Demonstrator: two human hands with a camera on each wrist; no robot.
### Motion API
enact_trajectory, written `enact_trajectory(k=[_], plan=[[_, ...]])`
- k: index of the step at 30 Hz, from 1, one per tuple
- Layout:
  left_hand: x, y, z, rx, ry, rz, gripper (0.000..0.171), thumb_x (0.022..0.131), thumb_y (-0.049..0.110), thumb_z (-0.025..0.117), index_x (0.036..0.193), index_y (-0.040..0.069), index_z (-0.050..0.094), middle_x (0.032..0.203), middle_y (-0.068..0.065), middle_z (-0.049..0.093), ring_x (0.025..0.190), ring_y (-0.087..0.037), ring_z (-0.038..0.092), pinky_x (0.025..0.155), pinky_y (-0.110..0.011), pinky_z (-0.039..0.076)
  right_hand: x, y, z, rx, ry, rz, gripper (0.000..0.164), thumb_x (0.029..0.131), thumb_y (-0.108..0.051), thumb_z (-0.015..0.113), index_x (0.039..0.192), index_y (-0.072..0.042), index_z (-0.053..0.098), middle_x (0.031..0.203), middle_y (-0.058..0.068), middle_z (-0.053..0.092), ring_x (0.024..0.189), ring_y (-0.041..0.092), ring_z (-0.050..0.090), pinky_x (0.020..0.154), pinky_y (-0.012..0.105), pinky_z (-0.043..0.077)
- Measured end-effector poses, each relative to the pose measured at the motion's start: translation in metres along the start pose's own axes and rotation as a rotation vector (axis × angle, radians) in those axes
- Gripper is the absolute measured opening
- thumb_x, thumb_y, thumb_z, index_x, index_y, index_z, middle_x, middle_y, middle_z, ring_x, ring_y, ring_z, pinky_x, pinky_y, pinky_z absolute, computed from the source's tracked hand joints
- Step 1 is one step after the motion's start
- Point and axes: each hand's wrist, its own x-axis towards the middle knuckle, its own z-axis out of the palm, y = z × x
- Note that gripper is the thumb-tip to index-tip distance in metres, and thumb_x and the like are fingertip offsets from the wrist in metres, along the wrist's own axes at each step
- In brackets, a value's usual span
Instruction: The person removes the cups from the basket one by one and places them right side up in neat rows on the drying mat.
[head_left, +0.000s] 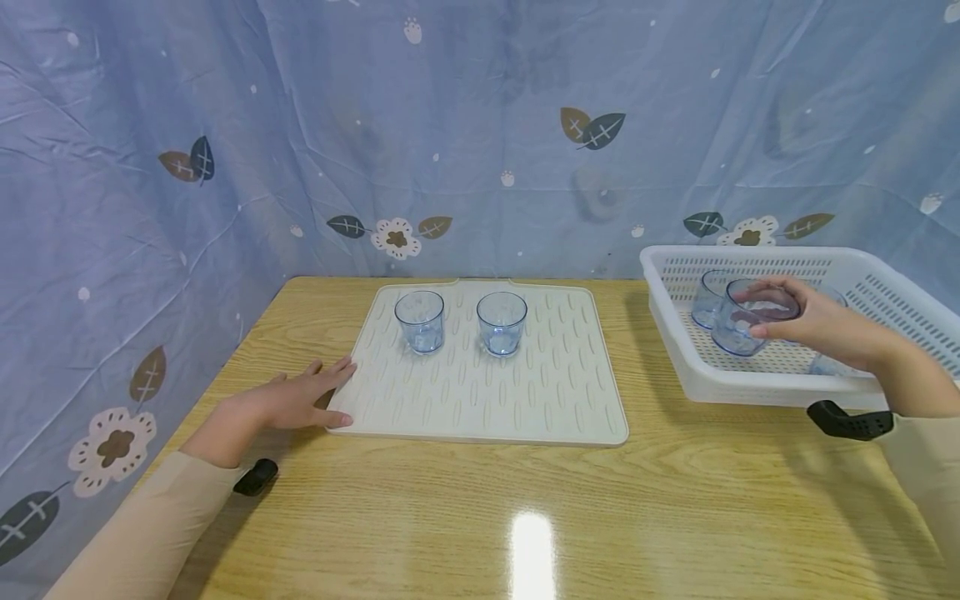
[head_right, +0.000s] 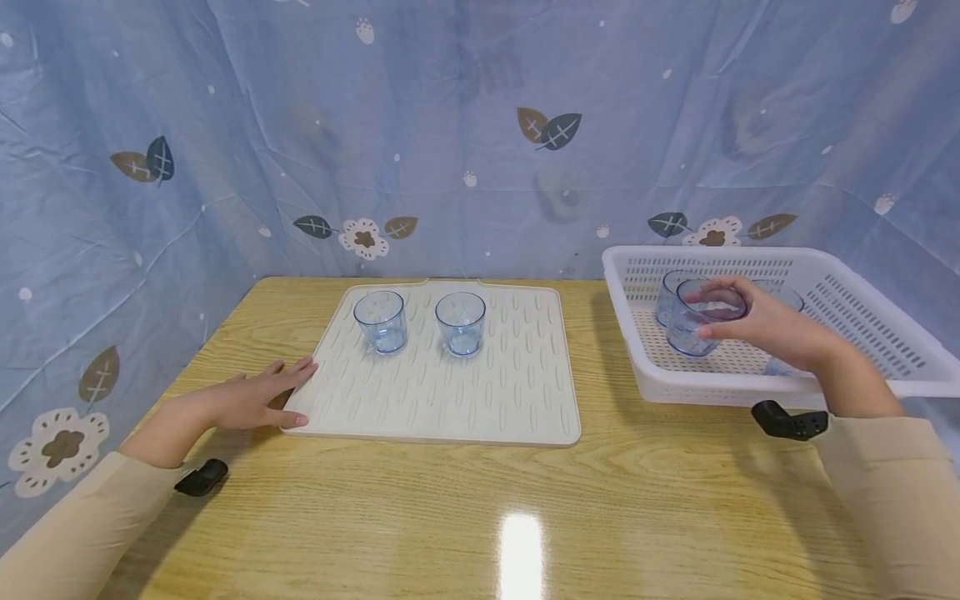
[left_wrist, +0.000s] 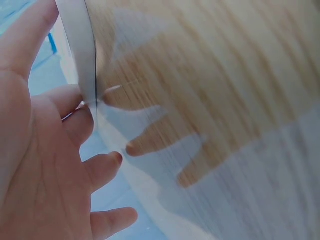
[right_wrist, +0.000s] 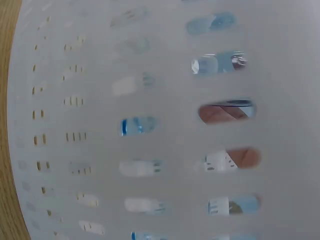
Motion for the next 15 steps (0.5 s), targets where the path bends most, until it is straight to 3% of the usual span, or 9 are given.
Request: enact_trajectory(k=[9,15], plan=[[0.002,-0.004,0.001,0.0,0.005,0.005,0.102,0.096,0.059,0.064,0.165,0.005,0.013,0.169,-0.022,0.008,0.148,-0.058,0.001,0.103,-0.085,0.002,0.003,-0.01,0.007,0.053,0.036,-0.06,0.058,0.099,0.012,0.057,0.14,-0.027,0.045,0.13,-0.022,0.057,0.113,-0.008,0.059,0.083,0.017,0.054],[0.002,-0.004,0.001,-0.005,0.003,0.004,0.102,0.096,0.059,0.064,0.165,0.005,0.013,0.169,-0.021,0.008,0.148,-0.058,0.001,0.103,-0.085,0.001,0.006,-0.02,0.012,0.046,0.059,-0.083,0.057,0.099,0.012,0.058,0.143,-0.02,0.045,0.13,-0.02,0.057,0.111,-0.004,0.062,0.083,0.018,0.055]])
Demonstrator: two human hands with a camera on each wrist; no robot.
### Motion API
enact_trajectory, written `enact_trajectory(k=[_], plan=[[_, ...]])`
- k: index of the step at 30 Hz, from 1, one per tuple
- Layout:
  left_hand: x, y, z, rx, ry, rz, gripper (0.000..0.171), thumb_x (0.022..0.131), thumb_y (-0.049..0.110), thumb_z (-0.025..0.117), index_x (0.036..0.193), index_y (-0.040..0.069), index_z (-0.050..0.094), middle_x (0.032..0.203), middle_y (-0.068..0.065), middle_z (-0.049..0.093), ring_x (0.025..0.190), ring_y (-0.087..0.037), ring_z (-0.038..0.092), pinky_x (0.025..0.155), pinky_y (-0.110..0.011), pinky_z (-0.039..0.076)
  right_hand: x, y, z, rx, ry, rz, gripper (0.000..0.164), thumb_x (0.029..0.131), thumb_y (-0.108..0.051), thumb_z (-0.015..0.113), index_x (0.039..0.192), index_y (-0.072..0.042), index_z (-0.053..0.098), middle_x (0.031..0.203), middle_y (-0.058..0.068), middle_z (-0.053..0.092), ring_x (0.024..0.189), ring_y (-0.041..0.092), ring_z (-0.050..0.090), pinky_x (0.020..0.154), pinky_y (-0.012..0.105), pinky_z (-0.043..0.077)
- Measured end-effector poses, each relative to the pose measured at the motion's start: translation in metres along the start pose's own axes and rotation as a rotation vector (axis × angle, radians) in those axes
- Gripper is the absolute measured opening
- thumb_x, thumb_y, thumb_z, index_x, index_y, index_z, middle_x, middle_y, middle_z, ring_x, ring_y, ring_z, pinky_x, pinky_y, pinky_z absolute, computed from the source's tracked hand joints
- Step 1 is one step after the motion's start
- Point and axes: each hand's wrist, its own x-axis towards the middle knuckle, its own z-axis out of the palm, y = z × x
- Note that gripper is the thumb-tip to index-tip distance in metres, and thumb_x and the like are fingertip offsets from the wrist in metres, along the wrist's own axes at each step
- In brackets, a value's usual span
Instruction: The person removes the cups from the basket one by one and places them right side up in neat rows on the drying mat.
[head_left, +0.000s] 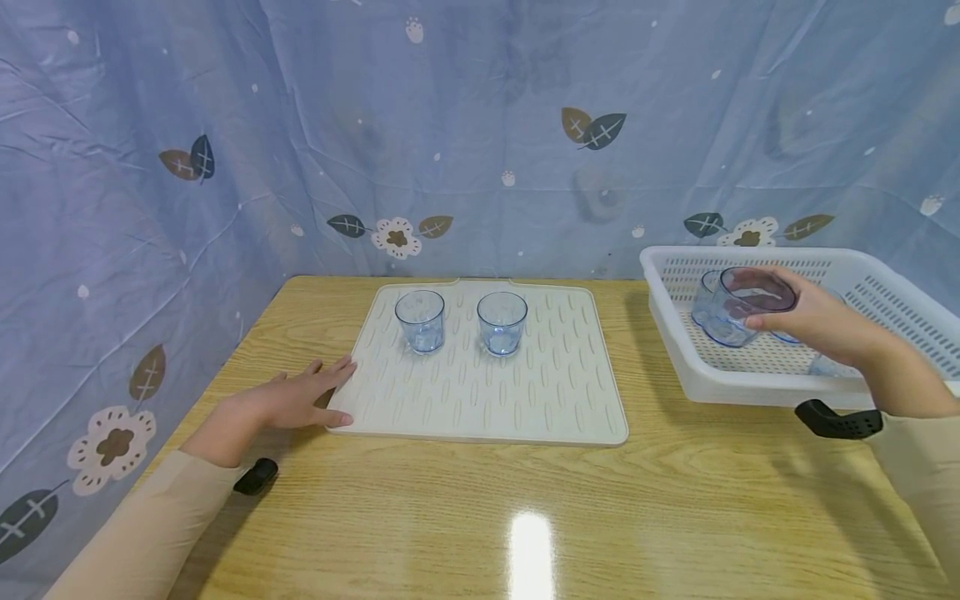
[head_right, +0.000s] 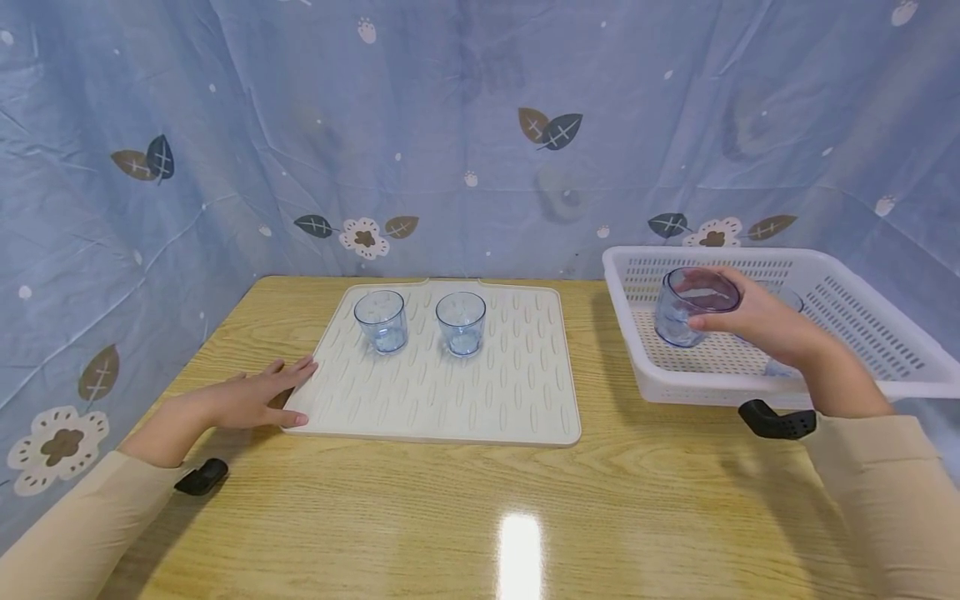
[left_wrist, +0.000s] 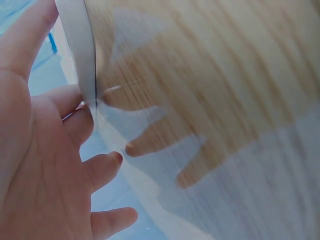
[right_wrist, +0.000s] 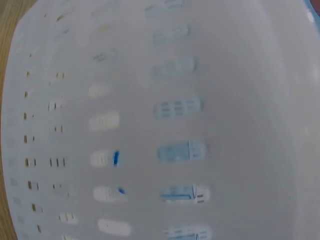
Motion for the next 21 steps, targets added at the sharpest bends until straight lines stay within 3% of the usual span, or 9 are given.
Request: enact_trajectory(k=[7,13,21], plan=[[-0.001,0.001,-0.001,-0.001,-0.001,-0.005,0.102,0.096,0.059,0.064,0.165,0.004,0.014,0.169,-0.021,0.008,0.148,-0.058,0.001,0.103,-0.085,0.001,0.006,-0.01,0.004,0.069,-0.032,-0.067,0.062,0.098,0.015,0.056,0.142,-0.027,0.046,0.132,-0.017,0.057,0.113,-0.002,0.063,0.084,0.017,0.054],[-0.001,0.002,-0.001,-0.001,-0.003,-0.005,0.102,0.095,0.059,0.065,0.165,0.004,0.014,0.169,-0.021,0.008,0.148,-0.058,0.002,0.103,-0.085,0.001,0.012,-0.016,0.01,0.174,-0.078,-0.124,0.063,0.097,0.019,0.055,0.143,-0.023,0.047,0.133,-0.011,0.059,0.115,0.002,0.063,0.086,0.016,0.053],[0.001,0.001,-0.002,0.001,-0.005,-0.008,0.103,0.095,0.06,0.064,0.165,0.004,0.013,0.169,-0.022,0.008,0.148,-0.058,0.001,0.103,-0.085,0.001,0.021,-0.033,0.023,0.141,-0.083,-0.117,0.063,0.098,0.016,0.057,0.146,-0.022,0.045,0.135,-0.012,0.058,0.117,0.002,0.062,0.087,0.019,0.054]])
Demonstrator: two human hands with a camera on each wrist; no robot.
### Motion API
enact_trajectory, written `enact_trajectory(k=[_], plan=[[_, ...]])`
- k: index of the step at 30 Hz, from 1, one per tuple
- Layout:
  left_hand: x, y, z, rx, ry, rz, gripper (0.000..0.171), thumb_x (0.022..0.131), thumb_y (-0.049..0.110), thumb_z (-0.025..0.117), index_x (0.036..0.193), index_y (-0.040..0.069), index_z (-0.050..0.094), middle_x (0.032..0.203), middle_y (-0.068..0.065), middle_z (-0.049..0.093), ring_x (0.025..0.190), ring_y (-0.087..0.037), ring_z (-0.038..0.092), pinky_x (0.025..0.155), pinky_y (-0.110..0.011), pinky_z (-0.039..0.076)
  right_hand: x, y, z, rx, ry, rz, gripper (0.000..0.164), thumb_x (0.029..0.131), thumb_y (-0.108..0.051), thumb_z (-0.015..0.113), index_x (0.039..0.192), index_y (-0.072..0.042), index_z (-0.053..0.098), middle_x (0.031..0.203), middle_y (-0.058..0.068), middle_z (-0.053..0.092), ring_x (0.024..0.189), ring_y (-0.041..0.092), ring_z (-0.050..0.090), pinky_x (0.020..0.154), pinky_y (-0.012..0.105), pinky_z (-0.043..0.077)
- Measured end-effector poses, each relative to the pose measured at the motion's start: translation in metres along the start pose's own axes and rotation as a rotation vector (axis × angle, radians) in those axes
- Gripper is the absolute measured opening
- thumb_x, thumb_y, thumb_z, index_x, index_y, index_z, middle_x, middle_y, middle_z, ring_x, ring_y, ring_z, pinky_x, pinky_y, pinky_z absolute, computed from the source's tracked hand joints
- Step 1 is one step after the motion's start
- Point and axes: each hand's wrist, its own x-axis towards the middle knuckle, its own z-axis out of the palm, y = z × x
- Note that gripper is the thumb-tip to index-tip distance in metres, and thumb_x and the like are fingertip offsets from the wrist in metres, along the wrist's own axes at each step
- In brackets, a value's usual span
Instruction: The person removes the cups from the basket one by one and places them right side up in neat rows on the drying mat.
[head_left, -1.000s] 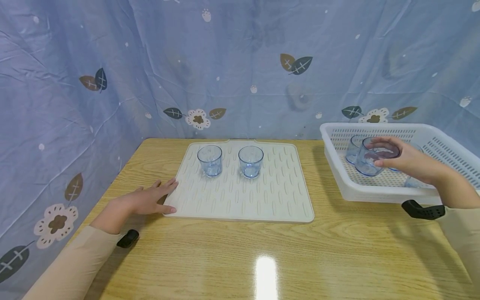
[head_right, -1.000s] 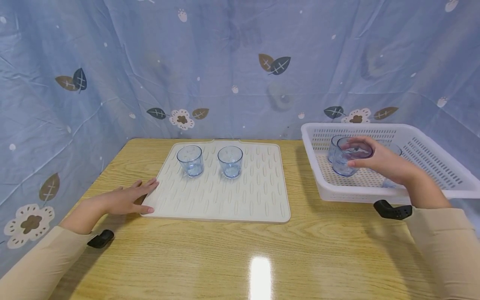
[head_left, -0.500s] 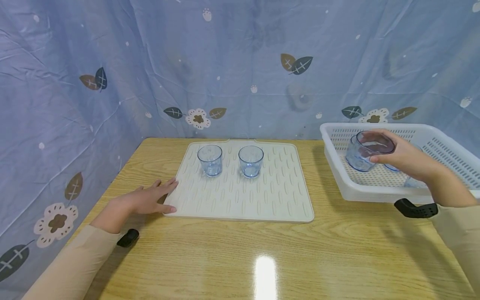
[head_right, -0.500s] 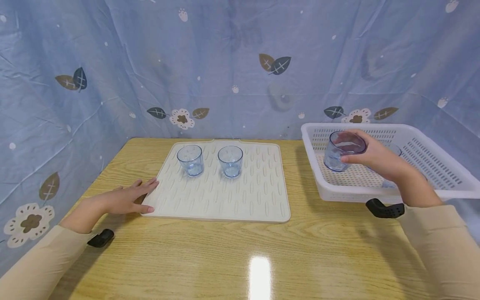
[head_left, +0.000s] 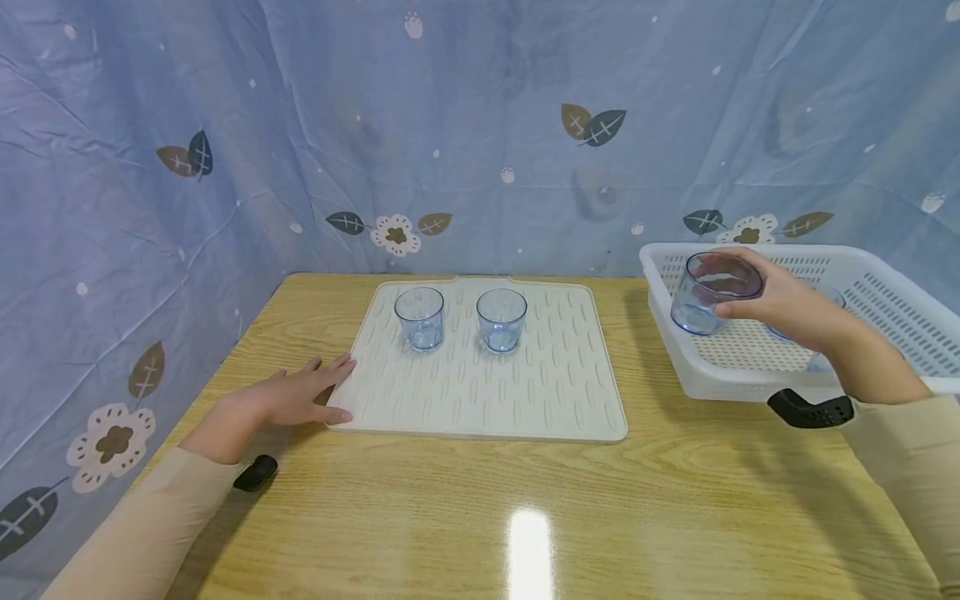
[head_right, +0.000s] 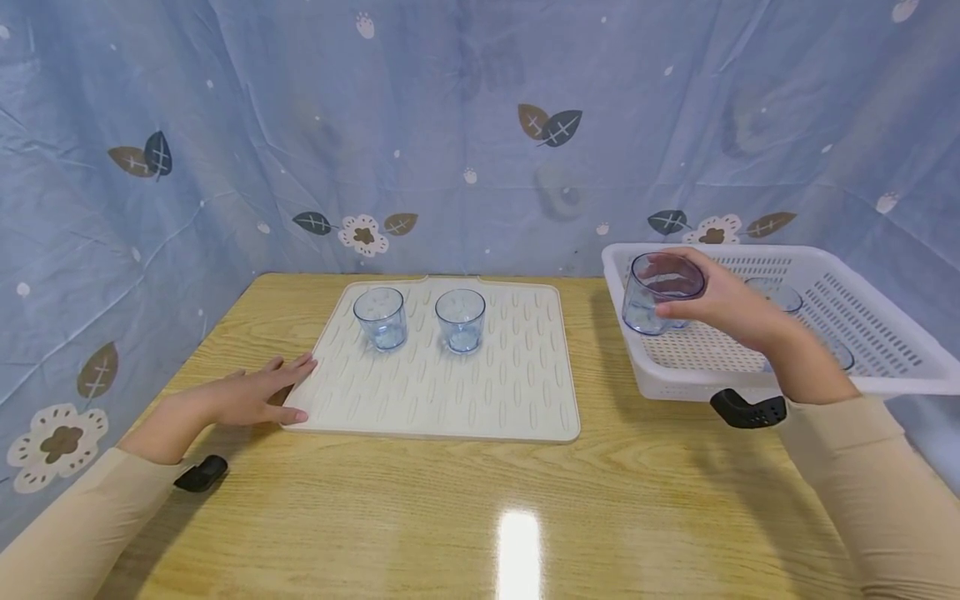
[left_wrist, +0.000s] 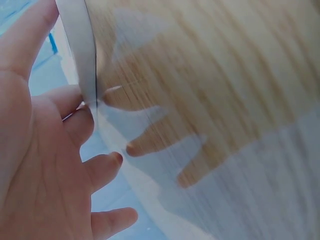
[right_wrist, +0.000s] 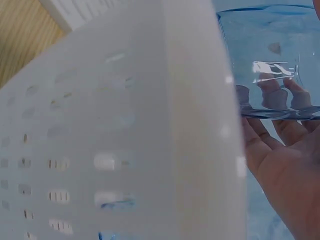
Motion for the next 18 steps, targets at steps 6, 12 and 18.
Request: enact_trajectory(k=[6,12,18], plan=[[0.0,-0.001,0.0,0.004,0.001,0.0,0.103,0.095,0.06,0.064,0.165,0.005,0.013,0.169,-0.022,0.008,0.148,-0.058,0.001,0.103,-0.085,0.002,0.008,-0.008,0.014,-0.049,0.024,0.038,0.061,0.098,0.013,0.06,0.148,-0.016,0.042,0.133,-0.014,0.059,0.119,-0.001,0.06,0.088,0.019,0.054],[0.0,0.0,0.0,0.004,-0.002,-0.001,0.103,0.095,0.06,0.065,0.165,0.005,0.013,0.17,-0.021,0.007,0.148,-0.058,0.0,0.103,-0.085,0.001,0.016,-0.01,0.026,-0.021,0.008,0.051,0.059,0.099,0.007,0.062,0.148,-0.017,0.039,0.133,-0.015,0.057,0.121,-0.001,0.056,0.089,0.018,0.053],[0.0,-0.001,0.0,0.008,0.002,0.009,0.103,0.095,0.06,0.065,0.165,0.004,0.014,0.169,-0.022,0.008,0.148,-0.059,0.001,0.102,-0.086,0.001,0.024,-0.013,0.043,-0.013,0.015,0.061,0.059,0.1,0.003,0.064,0.15,-0.01,0.036,0.132,-0.014,0.055,0.12,-0.003,0.054,0.091,0.017,0.052]])
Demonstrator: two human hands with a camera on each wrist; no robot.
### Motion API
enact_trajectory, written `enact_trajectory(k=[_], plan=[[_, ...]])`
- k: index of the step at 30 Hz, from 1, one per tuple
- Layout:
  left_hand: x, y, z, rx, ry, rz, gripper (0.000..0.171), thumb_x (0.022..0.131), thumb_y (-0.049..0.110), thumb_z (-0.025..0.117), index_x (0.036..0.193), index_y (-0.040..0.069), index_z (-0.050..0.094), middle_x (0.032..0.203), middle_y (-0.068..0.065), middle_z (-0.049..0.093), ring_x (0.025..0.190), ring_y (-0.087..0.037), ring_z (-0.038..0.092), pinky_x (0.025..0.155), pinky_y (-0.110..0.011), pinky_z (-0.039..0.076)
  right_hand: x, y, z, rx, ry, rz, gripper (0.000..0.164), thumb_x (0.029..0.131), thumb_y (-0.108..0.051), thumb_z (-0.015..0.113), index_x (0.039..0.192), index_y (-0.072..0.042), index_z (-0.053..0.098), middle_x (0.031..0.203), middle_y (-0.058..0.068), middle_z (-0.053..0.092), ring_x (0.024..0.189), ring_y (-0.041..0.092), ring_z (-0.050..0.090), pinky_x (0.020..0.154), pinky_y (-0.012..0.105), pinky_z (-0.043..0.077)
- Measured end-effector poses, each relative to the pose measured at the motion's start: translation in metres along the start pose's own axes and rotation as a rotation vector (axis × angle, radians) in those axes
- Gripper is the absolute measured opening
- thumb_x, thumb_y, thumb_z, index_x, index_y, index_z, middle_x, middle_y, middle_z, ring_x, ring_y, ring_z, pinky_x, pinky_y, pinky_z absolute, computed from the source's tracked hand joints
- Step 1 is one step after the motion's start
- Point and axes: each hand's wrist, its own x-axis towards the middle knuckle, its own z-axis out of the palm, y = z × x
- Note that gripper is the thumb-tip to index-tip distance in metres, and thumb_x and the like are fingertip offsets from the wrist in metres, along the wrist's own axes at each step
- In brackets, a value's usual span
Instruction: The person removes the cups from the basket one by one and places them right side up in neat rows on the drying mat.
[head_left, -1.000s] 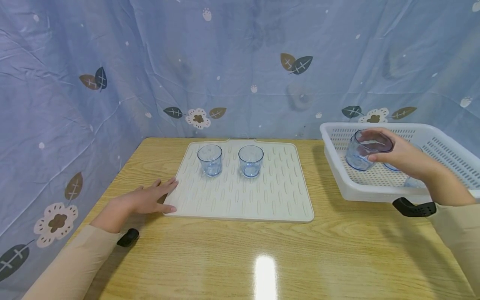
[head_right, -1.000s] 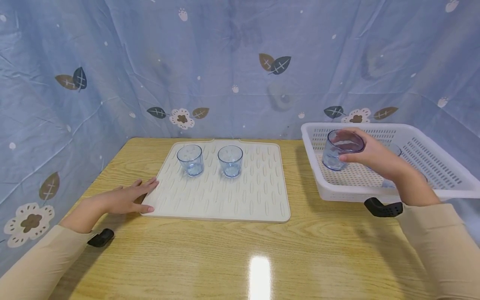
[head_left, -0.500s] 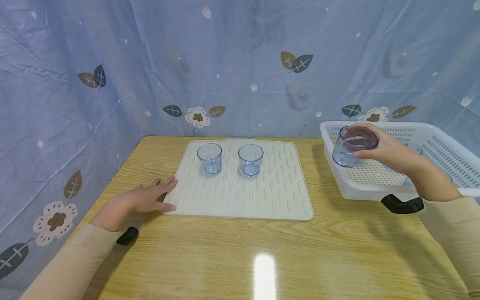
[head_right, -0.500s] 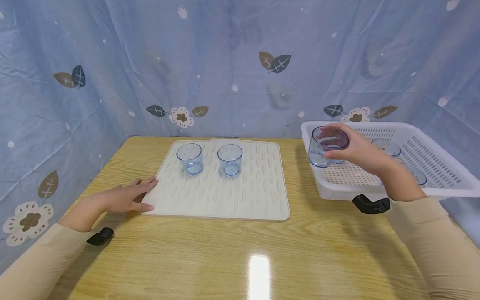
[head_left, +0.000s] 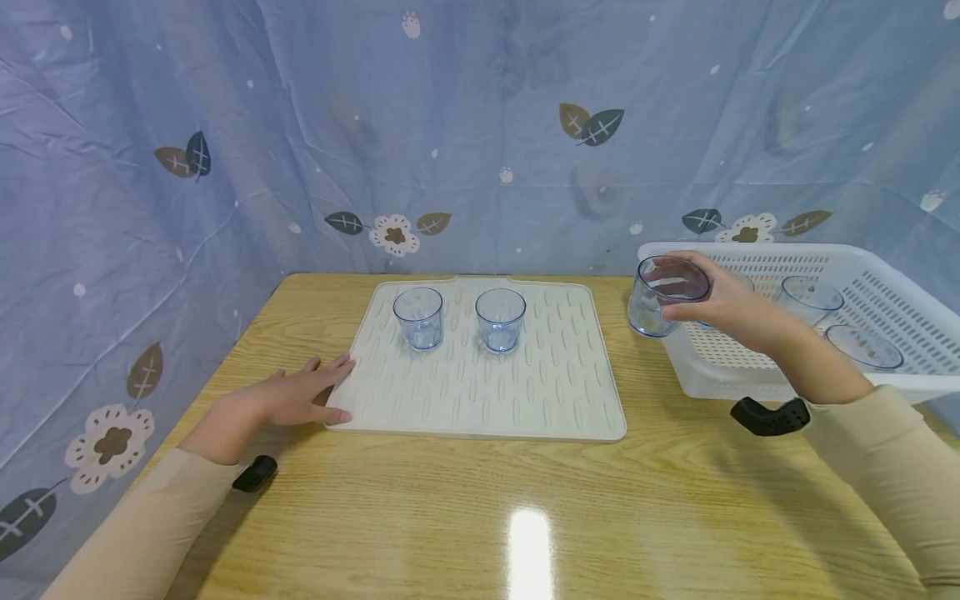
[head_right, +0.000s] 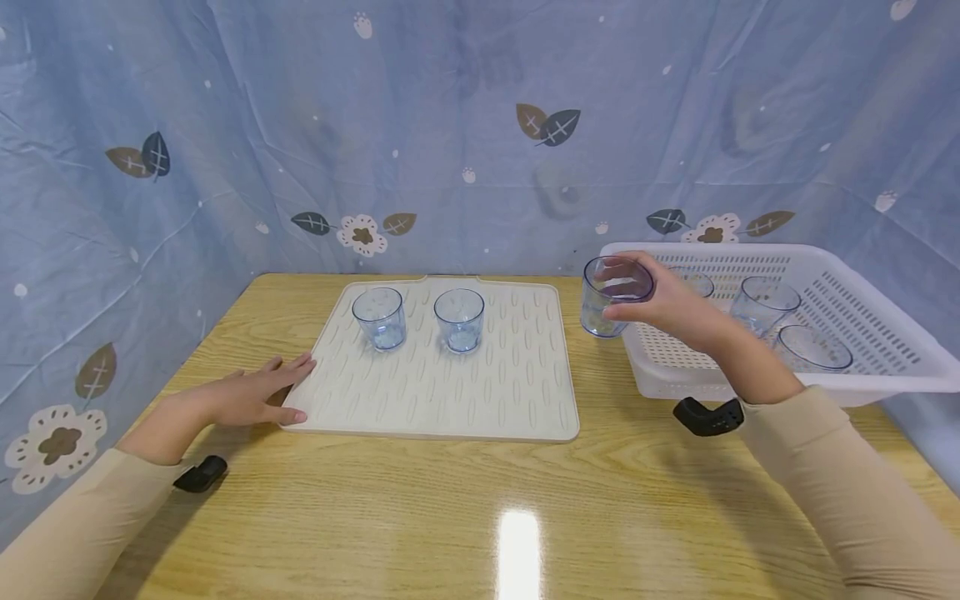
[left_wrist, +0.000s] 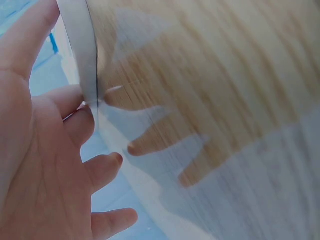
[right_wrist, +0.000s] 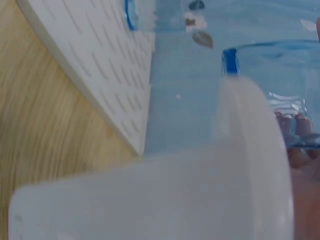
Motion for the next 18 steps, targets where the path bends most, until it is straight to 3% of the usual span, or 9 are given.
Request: enact_trajectory(k=[8,15,18], plan=[[-0.001,0.0,0.0,-0.002,-0.003,-0.009,0.103,0.095,0.06,0.064,0.165,0.005,0.013,0.17,-0.021,0.007,0.148,-0.059,0.0,0.102,-0.085,0.001,0.009,-0.006,0.023,0.056,0.076,0.016,0.056,0.101,-0.003,0.065,0.147,-0.02,0.039,0.133,-0.011,0.054,0.121,0.001,0.052,0.093,0.017,0.05],[-0.001,0.0,0.0,-0.009,-0.003,-0.009,0.103,0.095,0.06,0.065,0.165,0.005,0.014,0.17,-0.021,0.007,0.148,-0.059,-0.001,0.102,-0.086,0.0,0.018,-0.006,0.038,0.053,0.093,0.064,0.068,0.102,-0.009,0.067,0.156,-0.005,0.026,0.146,0.008,0.047,0.122,0.002,0.051,0.093,0.017,0.05],[-0.001,0.0,0.0,-0.008,0.0,-0.007,0.103,0.095,0.06,0.065,0.165,0.005,0.014,0.17,-0.021,0.007,0.148,-0.059,-0.001,0.102,-0.086,0.0,0.023,-0.006,0.045,0.059,0.111,0.092,0.072,0.101,-0.009,0.068,0.157,-0.002,0.024,0.148,0.014,0.044,0.126,0.009,0.052,0.093,0.017,0.05]])
